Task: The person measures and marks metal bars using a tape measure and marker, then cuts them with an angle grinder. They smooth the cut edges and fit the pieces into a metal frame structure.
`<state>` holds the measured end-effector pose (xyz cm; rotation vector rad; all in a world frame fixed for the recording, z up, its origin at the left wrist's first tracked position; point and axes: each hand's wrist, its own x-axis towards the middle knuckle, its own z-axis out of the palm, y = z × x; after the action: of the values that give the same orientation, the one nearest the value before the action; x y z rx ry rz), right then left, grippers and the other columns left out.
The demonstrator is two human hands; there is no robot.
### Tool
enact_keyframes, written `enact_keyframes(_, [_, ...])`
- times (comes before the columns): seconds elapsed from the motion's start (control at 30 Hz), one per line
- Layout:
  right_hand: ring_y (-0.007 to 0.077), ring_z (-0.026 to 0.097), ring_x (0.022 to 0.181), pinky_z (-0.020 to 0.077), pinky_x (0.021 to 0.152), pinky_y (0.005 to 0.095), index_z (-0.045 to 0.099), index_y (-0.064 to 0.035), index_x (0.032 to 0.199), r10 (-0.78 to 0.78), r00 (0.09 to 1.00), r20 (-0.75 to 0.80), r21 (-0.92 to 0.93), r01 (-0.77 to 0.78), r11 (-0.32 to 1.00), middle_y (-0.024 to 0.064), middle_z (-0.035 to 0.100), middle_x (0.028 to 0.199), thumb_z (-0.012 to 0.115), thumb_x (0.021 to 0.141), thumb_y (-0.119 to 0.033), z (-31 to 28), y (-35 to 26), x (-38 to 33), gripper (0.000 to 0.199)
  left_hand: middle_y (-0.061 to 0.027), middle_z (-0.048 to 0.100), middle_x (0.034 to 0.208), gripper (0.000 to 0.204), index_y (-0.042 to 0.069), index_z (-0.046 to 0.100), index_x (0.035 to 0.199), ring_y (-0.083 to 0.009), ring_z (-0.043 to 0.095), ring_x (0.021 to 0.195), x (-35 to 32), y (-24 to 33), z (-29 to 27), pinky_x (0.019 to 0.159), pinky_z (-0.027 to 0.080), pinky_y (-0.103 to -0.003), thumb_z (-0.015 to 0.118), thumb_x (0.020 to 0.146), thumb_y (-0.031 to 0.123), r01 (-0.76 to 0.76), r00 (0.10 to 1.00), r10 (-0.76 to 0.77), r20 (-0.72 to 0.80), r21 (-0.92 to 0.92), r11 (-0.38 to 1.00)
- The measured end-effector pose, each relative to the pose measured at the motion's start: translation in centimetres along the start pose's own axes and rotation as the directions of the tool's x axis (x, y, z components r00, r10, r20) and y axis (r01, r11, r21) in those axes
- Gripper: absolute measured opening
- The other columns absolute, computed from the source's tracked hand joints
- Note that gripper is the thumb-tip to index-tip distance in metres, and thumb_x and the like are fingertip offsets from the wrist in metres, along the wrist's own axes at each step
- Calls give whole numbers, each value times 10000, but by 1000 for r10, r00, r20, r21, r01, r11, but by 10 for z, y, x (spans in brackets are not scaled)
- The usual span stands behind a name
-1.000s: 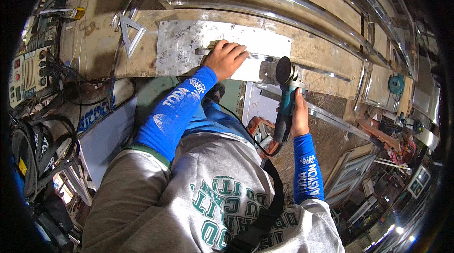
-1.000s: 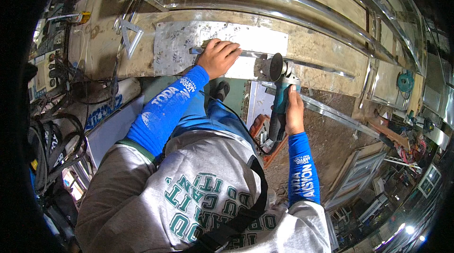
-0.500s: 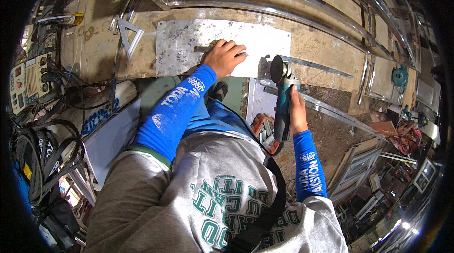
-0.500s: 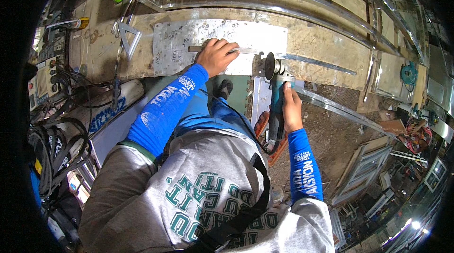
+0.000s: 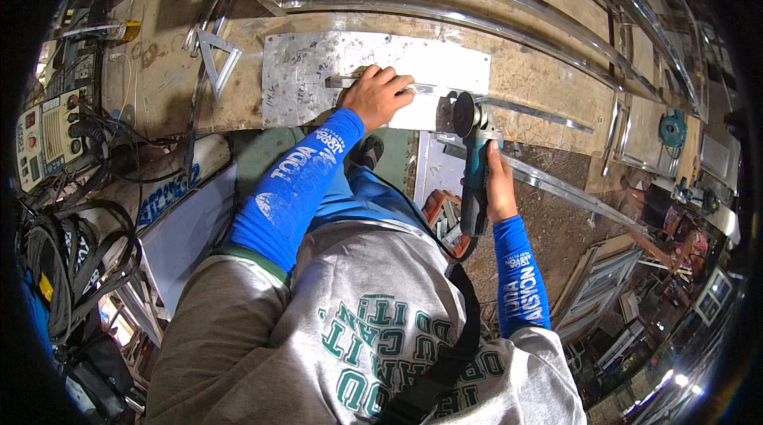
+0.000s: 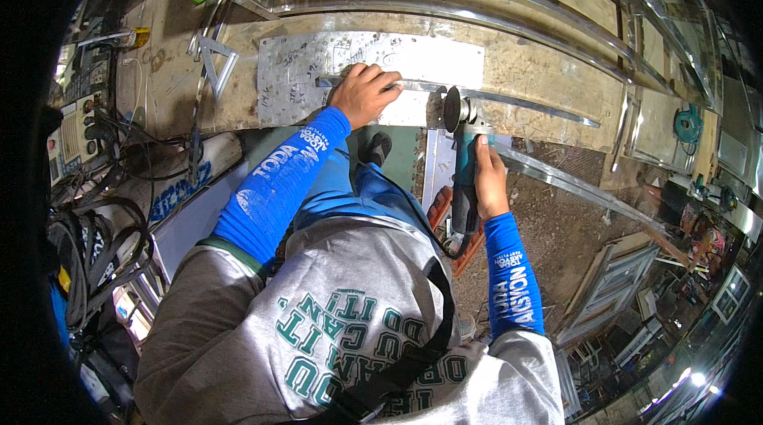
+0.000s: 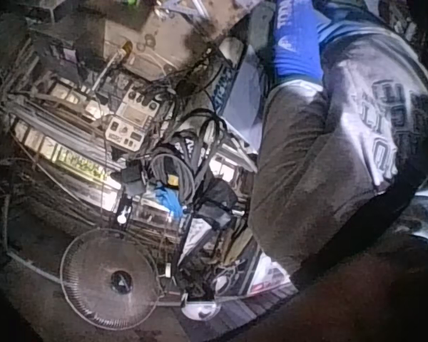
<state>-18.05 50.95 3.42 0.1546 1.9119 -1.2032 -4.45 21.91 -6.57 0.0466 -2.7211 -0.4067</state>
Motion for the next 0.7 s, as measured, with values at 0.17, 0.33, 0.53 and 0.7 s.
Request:
enact_keyframes(0.17, [172, 685, 672, 613, 612, 341, 637, -30, 1152, 19, 1000, 5, 5, -19, 1000, 36, 617, 842, 558, 1041, -674, 1, -1, -1, 658, 19, 682, 1245, 215, 171, 760, 1106, -206, 594, 1059, 1, 0, -2, 934, 451, -391, 681, 907, 153, 0, 1000, 0, 2, 1, 1000])
enact_keyframes(0.33, [174, 685, 678, 605, 611, 338, 635, -31, 1159, 26, 1000, 9, 14, -26, 1000, 36, 616, 840, 552, 1043, -677, 1, -1, 0, 661, 20, 682, 1242, 219, 171, 766, 1106, -206, 596, 1055, 1, 0, -1, 934, 452, -391, 686, 903, 151, 3, 1000, -3, -8, -16, 1000])
enact_keyframes(0.53, [176, 679, 663, 598, 605, 336, 641, -34, 1159, 26, 1000, -2, 24, -26, 999, 47, 630, 860, 540, 1048, -677, 7, -7, 0, 660, 19, 680, 1249, 231, 170, 764, 1107, -208, 598, 1066, 0, -1, 1, 950, 451, -397, 692, 889, 141, 6, 1000, -6, -5, -22, 1000])
enact_keyframes(0.7, [169, 676, 684, 605, 614, 344, 650, -31, 1183, -16, 1000, 16, -34, 17, 999, 45, 639, 883, 530, 1063, -653, -4, 12, 14, 644, 16, 676, 1255, 248, 169, 758, 1107, -211, 597, 1073, 0, -1, 0, 966, 447, -407, 700, 869, 133, 7, 1000, -7, -13, -41, 999])
